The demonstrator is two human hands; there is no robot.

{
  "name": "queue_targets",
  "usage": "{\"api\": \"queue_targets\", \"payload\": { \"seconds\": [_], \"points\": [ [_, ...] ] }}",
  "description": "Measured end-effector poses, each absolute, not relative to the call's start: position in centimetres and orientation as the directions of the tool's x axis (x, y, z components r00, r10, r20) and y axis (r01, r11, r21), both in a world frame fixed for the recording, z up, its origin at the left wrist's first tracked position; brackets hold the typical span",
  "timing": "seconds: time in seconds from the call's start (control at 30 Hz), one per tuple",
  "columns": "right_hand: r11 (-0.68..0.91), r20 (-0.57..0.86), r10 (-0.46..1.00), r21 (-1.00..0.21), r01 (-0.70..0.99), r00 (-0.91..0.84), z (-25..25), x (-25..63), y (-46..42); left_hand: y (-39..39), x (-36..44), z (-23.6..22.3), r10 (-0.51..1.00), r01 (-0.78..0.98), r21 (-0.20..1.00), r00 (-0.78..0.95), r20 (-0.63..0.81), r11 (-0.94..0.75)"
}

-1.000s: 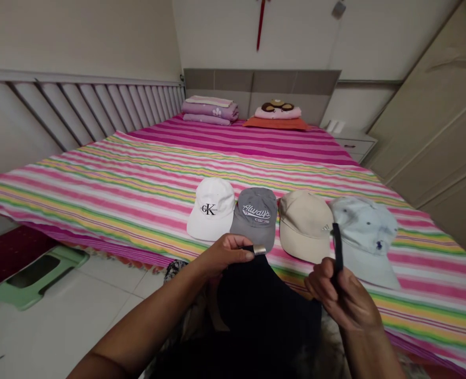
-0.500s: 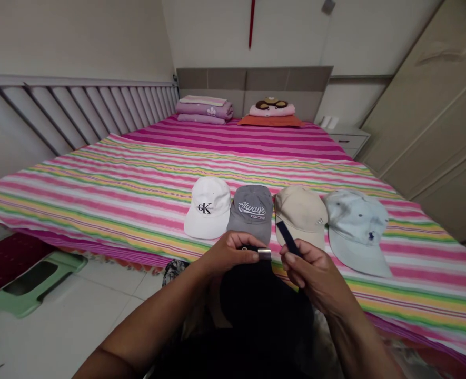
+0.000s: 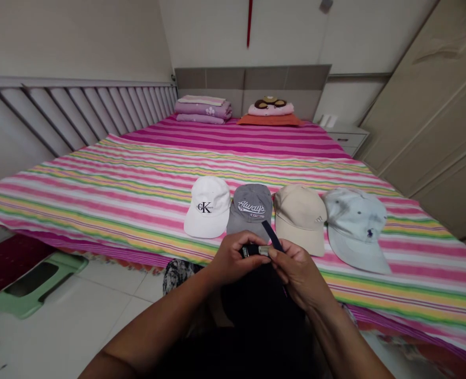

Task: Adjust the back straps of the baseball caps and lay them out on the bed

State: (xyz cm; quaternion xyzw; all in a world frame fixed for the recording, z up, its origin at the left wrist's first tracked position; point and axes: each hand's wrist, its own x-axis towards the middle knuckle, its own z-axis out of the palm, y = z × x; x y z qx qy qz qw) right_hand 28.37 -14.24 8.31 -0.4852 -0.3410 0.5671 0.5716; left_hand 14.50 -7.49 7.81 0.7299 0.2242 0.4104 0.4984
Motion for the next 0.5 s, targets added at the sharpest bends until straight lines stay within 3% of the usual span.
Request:
{"api": "queue_targets", "payload": {
  "seconds": [0.07,0.13,0.27,0.5],
  "points": [
    [-0.074,-0.115,0.986,-0.951,-0.302,0.122,8.3,28.3,-14.3,-7.4,14.6,7.7,0.778,-0.136,0.944,0.539,0.324,-0.3],
    [-0.022,-0.066,0.988,-0.955,-0.296,0.138,8.4,28.3,-14.3,-7.3,14.8,7.4,0.809,-0.235,0.968,0.551,0.205,-0.086],
    [-0.076,-0.132,0.978,-0.947,-0.313,0.162,8.6,28.3,-14.4,-7.0,15.2,6.8,0.818,-0.422,0.859,0.575,0.006,0.29],
    [-0.095,-0.18,0.968,-0.906,-0.413,0.173,9.2,28.1,-14.3,-6.9,15.6,6.5,0.823,-0.504,0.768,0.566,-0.053,0.396]
  ]
}}
